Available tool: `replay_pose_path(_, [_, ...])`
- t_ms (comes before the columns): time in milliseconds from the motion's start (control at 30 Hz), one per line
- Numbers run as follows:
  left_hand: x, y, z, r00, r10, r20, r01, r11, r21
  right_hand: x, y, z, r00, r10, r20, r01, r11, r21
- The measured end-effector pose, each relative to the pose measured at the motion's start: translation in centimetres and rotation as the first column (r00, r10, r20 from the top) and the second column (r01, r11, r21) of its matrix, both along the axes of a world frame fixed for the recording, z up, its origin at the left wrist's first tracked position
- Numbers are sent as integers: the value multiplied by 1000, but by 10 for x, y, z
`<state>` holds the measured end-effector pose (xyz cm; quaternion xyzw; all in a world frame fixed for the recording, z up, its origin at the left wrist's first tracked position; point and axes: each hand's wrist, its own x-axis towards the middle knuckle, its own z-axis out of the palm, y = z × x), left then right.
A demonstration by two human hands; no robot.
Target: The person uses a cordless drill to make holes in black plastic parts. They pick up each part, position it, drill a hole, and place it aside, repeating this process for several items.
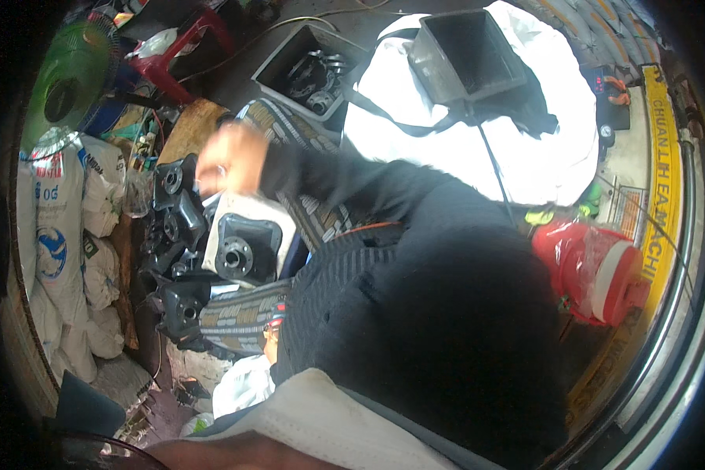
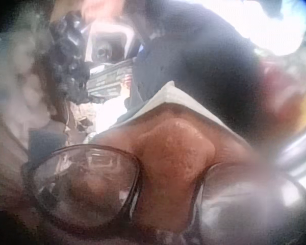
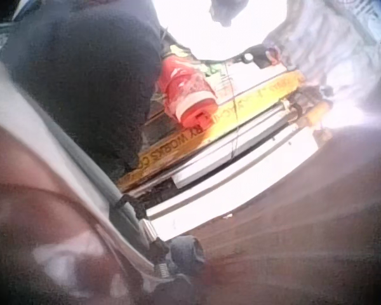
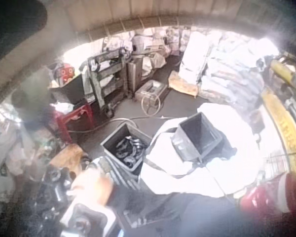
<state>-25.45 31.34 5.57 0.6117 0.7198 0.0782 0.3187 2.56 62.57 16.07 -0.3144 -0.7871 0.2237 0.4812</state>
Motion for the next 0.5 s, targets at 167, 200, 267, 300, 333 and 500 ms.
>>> replay_pose_path(167, [-13,-14,13,1000,2,-4,-2,1000,10,131,-43,159,668,-677,307,689,720,88])
replay_pose_path(200, [-12,-9,32,1000,2,28,-1,999,-47,167,-42,138,420,-763,491,797,569,201])
replay_pose_path(267, [-8,0,63,999,7,51,0,989,-148,212,-54,109,197,-711,675,840,477,257])
replay_pose_path(300, [-4,7,66,997,-6,71,19,982,-185,241,-49,82,159,-728,667,870,422,254])
replay_pose_path(333, [-5,9,73,996,-35,79,52,973,-223,235,-44,67,193,-612,767,875,461,148])
replay_pose_path(500, [-54,33,102,982,-145,125,163,975,-153,176,-49,29,106,-544,833,817,525,239])
